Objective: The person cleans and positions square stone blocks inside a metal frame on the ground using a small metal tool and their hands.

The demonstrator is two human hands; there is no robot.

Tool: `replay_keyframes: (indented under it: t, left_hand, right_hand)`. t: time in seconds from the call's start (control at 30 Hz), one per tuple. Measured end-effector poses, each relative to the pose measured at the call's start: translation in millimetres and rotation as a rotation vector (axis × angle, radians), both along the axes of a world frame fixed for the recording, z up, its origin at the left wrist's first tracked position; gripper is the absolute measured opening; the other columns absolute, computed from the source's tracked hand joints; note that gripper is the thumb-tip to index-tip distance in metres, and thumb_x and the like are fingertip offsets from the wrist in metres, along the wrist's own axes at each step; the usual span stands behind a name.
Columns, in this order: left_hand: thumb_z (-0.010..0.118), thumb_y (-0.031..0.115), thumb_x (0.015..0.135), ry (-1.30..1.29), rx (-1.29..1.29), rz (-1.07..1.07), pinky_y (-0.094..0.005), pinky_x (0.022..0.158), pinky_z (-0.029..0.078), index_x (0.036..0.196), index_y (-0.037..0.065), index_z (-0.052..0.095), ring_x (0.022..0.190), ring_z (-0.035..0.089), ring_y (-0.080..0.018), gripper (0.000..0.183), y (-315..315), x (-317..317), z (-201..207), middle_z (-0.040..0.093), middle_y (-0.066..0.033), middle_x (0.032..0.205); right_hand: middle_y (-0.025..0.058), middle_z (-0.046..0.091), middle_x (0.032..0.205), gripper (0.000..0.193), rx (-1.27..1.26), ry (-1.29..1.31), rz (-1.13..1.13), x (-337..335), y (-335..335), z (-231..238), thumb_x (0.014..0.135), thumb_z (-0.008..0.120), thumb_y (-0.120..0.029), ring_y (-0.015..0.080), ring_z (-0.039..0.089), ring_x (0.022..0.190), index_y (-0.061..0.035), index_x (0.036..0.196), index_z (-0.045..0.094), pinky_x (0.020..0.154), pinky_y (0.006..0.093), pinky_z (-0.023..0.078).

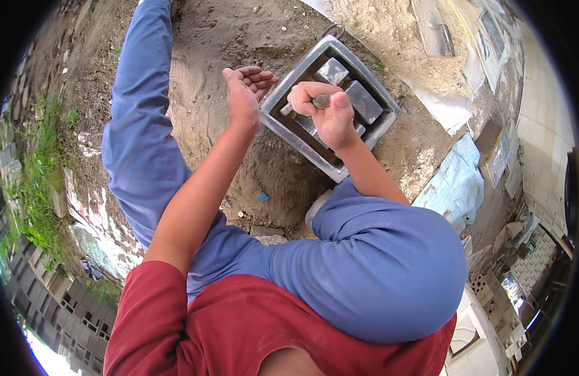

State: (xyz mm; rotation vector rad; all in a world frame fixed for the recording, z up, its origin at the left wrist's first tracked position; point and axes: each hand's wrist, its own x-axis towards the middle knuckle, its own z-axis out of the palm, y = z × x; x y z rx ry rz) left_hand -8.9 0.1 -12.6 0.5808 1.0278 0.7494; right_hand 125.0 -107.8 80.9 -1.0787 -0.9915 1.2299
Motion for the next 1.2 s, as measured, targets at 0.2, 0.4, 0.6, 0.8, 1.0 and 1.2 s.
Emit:
replay_keyframes:
  t: [0.2, 0.4, 0.6, 0.8, 1.0, 1.2]
  left_hand:
    - [0.012, 0.062, 0.108, 0.013, -0.004, -0.020, -0.0469, 0.098, 0.055, 0.116, -0.005, 0.051, 0.101, 0.068, -0.0376, 0.078, -0.7, -3.5, -0.5, 0.065, -0.0238, 0.108]
    - [0.013, 0.062, 0.108, -0.004, 0.020, -0.005, -0.0462, 0.098, 0.055, 0.116, -0.005, 0.052, 0.102, 0.068, -0.0370, 0.078, 2.9, 0.9, -0.1, 0.065, -0.0238, 0.108]
    - [0.013, 0.062, 0.108, -0.020, 0.016, -0.015, -0.0459, 0.099, 0.055, 0.115, -0.005, 0.051, 0.102, 0.068, -0.0370, 0.077, -0.9, 0.8, 2.7, 0.065, -0.0238, 0.107]
    - [0.013, 0.062, 0.108, -0.015, -0.002, -0.010, -0.0455, 0.097, 0.056, 0.115, -0.005, 0.051, 0.099, 0.069, -0.0360, 0.077, 0.7, -1.8, -2.2, 0.065, -0.0229, 0.106]
    - [0.012, 0.061, 0.108, 0.010, -0.015, -0.011, -0.0455, 0.095, 0.057, 0.114, -0.005, 0.052, 0.099, 0.069, -0.0361, 0.077, -1.4, -4.0, -4.0, 0.066, -0.0224, 0.104]
    - [0.012, 0.062, 0.108, -0.020, 0.011, -0.016, -0.0455, 0.096, 0.057, 0.115, -0.005, 0.051, 0.099, 0.069, -0.0366, 0.077, 0.7, 1.1, -2.8, 0.065, -0.0231, 0.105]
  right_hand:
    - [-0.0004, 0.031, 0.069, 0.087, 0.014, -0.128, 0.039, -6.5, 2.1, -6.0, 0.088, 0.031, -0.091, 0.0143, 0.031, 0.066, -0.0065, 0.068, 0.031, 0.064, 0.0312, 0.026]
    - [-0.0007, 0.032, 0.068, 0.086, 0.085, -0.202, 0.115, -7.7, 3.2, -16.1, 0.090, 0.029, -0.089, 0.0136, 0.033, 0.067, -0.0065, 0.068, 0.031, 0.064, 0.0302, 0.026]
    - [-0.0013, 0.033, 0.066, 0.086, 0.078, -0.097, -0.024, -5.3, -0.2, -13.3, 0.091, 0.033, -0.088, 0.0112, 0.030, 0.063, -0.0048, 0.067, 0.035, 0.058, 0.0289, 0.024]
    - [-0.0012, 0.030, 0.065, 0.089, 0.057, -0.123, 0.001, 0.4, 0.3, 2.9, 0.088, 0.031, -0.091, 0.0121, 0.029, 0.062, -0.0048, 0.067, 0.034, 0.057, 0.0303, 0.023]
    - [-0.0012, 0.031, 0.065, 0.089, 0.105, -0.098, 0.019, -4.7, -1.5, -17.6, 0.089, 0.028, -0.091, 0.0125, 0.030, 0.062, -0.0048, 0.067, 0.033, 0.057, 0.0307, 0.024]
    - [-0.0006, 0.032, 0.067, 0.087, 0.188, -0.199, 0.067, 0.7, 0.5, -26.5, 0.091, 0.030, -0.088, 0.0127, 0.032, 0.064, -0.0049, 0.067, 0.035, 0.060, 0.0302, 0.026]
